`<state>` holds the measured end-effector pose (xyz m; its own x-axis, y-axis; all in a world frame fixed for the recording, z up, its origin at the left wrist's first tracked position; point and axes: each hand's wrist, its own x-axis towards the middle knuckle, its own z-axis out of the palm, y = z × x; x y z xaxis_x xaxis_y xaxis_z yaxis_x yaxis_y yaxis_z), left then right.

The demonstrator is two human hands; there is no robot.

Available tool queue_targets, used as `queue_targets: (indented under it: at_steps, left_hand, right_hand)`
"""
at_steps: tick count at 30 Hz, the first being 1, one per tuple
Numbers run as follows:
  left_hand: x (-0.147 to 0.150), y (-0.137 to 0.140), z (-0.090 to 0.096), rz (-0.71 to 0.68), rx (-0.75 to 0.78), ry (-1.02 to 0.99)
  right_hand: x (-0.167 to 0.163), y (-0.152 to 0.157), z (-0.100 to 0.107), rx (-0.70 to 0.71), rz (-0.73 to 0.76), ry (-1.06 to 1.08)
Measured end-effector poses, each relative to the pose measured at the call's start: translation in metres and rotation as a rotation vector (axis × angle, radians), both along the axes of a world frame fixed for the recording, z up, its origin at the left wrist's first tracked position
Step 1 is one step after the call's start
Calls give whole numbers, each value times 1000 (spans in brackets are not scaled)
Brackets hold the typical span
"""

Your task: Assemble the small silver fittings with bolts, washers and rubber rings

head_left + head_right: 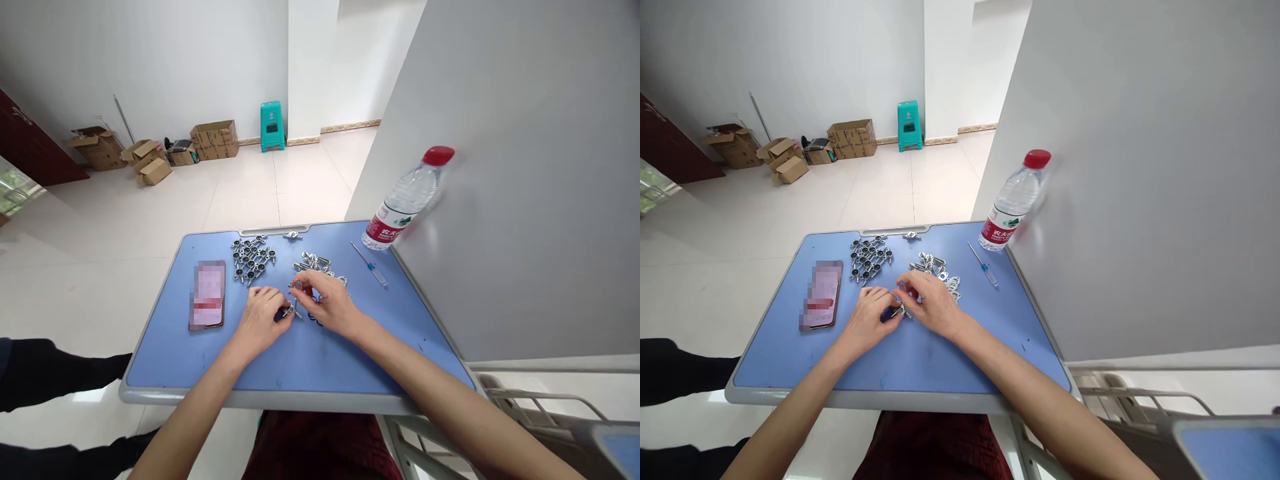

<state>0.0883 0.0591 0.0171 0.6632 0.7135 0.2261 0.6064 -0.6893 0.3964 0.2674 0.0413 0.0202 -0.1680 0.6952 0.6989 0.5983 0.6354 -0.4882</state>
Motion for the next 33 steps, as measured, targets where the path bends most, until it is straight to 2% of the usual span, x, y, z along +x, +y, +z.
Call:
queue_targets:
  at_steps: [2,9,15,19,23,27,33]
  left_hand:
    - [3,1,-2,-13,11,-25]
    - [6,3,-6,-36,47,-52]
    - [5,1,-8,-20,45,-54]
    - [5,-1,-7,5,56,-52]
    - [6,-1,-7,12,69,-57]
    - [5,-1,-7,9,53,-64]
    - [5,-1,-5,9,1,-84]
  right_hand:
    - [3,1,0,-1,7,3]
    - [16,-7,11,-62,211,-30]
    - [15,-5,7,-14,77,57]
    - [10,-5,2,11,19,37]
    - [9,-8,4,6,101,-18]
    - [17,-11,13,-66,208,-76]
    - [20,-9,14,-120,130,48]
